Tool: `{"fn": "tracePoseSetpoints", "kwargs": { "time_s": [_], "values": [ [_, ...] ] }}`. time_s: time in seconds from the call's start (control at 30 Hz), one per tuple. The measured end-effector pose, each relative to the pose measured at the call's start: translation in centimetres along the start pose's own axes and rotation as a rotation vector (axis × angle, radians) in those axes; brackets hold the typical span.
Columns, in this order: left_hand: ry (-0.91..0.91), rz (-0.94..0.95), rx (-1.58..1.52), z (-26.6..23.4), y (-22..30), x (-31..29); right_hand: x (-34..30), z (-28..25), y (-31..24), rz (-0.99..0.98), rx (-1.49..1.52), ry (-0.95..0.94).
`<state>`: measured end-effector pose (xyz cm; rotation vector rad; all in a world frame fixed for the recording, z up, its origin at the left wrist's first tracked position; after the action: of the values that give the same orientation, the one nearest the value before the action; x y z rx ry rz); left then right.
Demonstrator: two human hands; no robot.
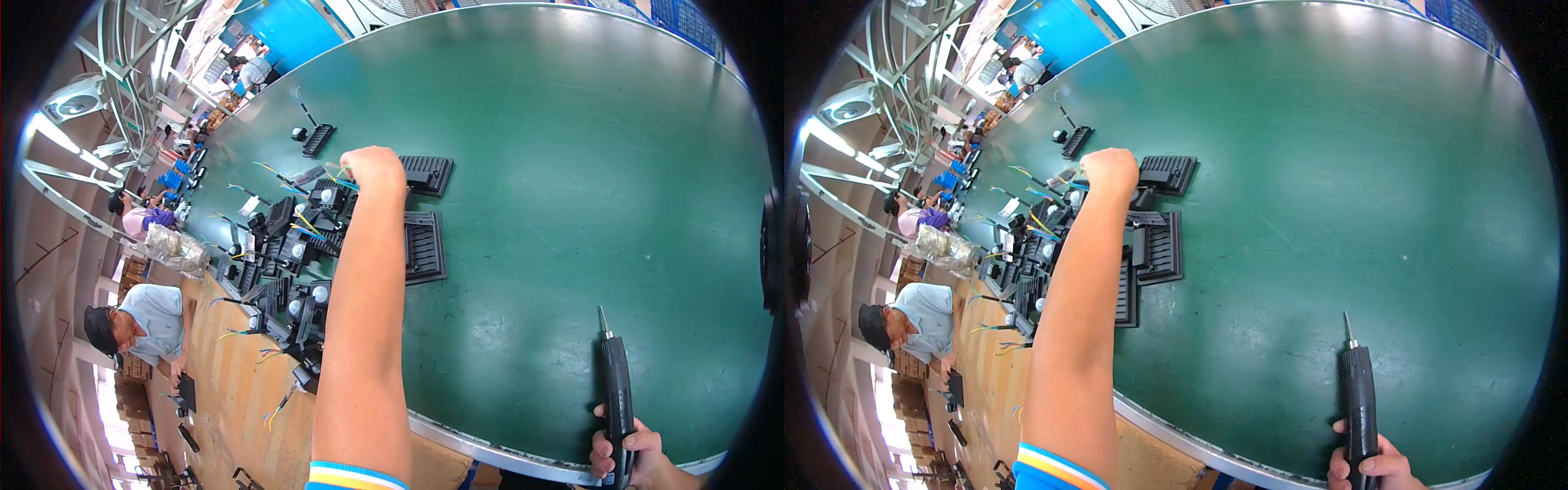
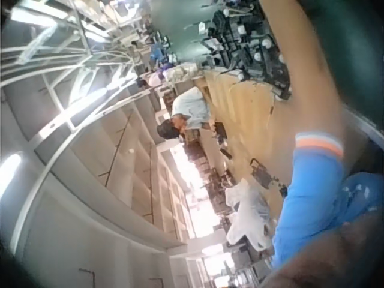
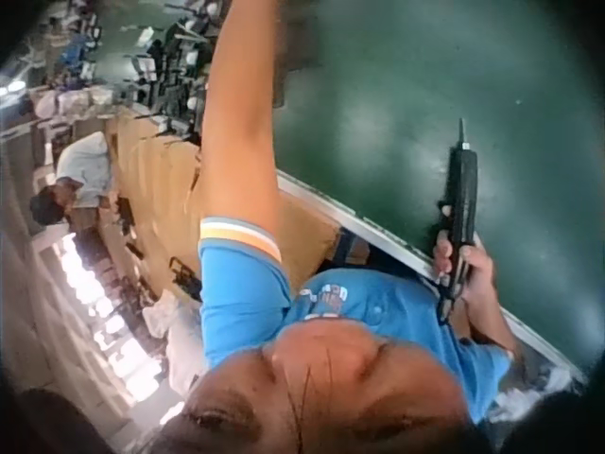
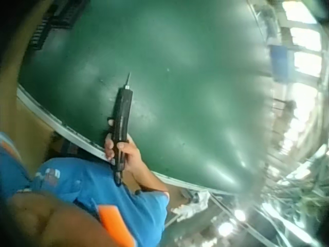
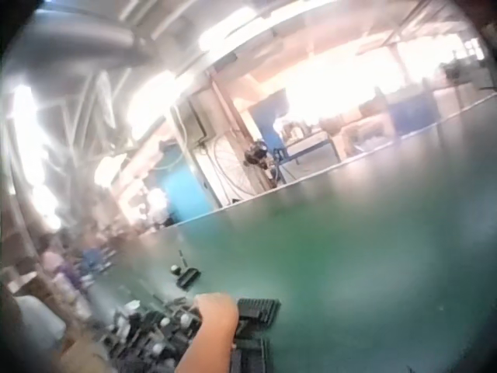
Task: The person picks up a screw and a light fixture, then uses a power screwdriver to secure the screw. They pick up a bracket, place it onto the light fixture, and secure it with screws before placing the completed fixture onto a conveyor belt.
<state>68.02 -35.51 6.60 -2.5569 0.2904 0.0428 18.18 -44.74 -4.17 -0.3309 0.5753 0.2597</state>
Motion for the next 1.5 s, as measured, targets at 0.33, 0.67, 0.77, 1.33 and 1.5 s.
{"fn": "tracePoseSetpoints", "kwargs": {
  "time_s": [0.33, 0.67, 0.77, 1.33, 1.5],
  "values": [
    [0.788, 0.085, -0.136, -13.1, -7.5, -13.6, -0.4, -0.6, 0.5, -0.043, 0.082, -0.11],
    [0.563, 0.414, -0.383, -2.9, -18.6, -40.9, -3.3, 6.9, 4.9, -0.24, -0.567, -0.408],
    [0.279, 0.377, -0.267, 4.7, -18.9, -46.9, -2.9, 10.1, 10.3, -0.203, -0.623, -0.526],
    [0.352, -0.089, -0.721, 17.0, -18.5, -57.2, 3.3, 16.7, 18.7, -0.359, -1.022, -0.515],
    [0.302, 0.167, -0.927, 17.9, -18.9, -54.4, 3.5, 16.8, 18.8, -0.372, -1.002, -0.578]
  ]
}}
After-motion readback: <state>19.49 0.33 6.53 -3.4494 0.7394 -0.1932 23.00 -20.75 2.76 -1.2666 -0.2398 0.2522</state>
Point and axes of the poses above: each hand's wrist, its own x-axis towards the middle knuckle, its own z-axis out of the palm, y = z × x, the point moved 10 cm from there along x, towards the middle knuckle, and after that the axes turned 1 degree about -z, right-handed, at the moved point
